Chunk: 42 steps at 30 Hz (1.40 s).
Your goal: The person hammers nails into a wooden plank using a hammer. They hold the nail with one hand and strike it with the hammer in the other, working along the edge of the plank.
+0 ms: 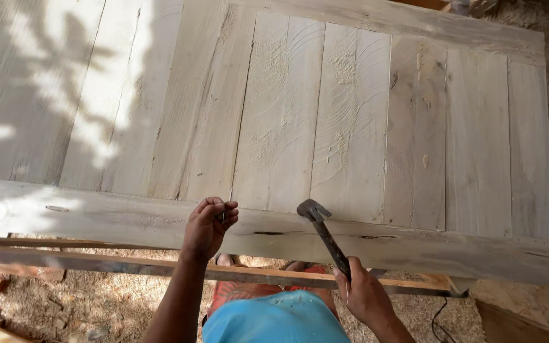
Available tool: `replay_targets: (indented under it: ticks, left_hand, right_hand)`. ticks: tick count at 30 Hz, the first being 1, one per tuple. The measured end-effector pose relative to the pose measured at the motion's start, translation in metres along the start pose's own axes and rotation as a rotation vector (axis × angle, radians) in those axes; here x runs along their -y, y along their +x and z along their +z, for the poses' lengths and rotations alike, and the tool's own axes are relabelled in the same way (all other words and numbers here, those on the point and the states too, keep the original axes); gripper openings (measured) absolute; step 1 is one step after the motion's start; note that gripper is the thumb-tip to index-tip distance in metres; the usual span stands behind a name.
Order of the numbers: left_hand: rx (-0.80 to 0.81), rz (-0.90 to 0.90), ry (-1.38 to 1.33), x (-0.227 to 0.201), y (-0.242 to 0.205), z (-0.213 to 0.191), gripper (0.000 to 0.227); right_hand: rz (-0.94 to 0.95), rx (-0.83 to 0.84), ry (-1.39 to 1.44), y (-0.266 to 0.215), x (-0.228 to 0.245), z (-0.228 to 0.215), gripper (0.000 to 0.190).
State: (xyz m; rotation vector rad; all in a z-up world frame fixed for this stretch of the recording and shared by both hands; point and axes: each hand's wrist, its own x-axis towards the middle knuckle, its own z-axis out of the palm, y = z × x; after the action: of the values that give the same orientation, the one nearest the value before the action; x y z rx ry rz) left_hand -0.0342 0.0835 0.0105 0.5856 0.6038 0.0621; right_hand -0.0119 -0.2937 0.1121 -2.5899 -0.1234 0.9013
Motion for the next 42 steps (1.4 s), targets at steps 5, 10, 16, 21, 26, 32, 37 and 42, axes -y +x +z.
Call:
replay_targets:
  ticks: [5,10,16,21,26,32,37,42]
  left_hand:
    - [0.086,0.003,0.312,-0.028,0.019,-0.016,0.006]
    - [0.121,-0.018,0.804,-0.043,0.031,-0.017,0.013]
    - [0.106,-0.077,1.038,-0.057,0.048,-0.016,0.024]
    - [0.227,-0.021,1.221,-0.06,0.062,-0.01,0.025]
    - [0.361,0.229,1.615,-0.05,0.054,-0.007,0.017]
    - [0.323,0.287,1.703,-0.048,0.048,0.001,0.015]
    - [0.302,0.317,1.742,-0.045,0.047,0.005,0.014]
    - [0.284,0.329,1.8,-0.045,0.045,0.007,0.016]
  right_hand:
    - [0.006,-0.124,0.179,-0.015,0.051,0.034,0.031]
    - [0.128,-0.124,0.132,-0.027,0.077,0.069,0.034]
    - [0.166,-0.175,0.138,-0.026,0.091,0.089,0.037]
    - [0.169,-0.181,0.131,-0.016,0.101,0.081,0.036]
    - [0.236,-0.107,0.128,-0.028,0.115,0.065,0.037]
    - [0.063,-0.121,0.134,-0.039,0.149,0.052,0.035]
    - [0.03,-0.065,0.152,-0.04,0.171,0.05,0.037]
    - [-0.061,-0.077,0.135,-0.03,0.185,0.053,0.036]
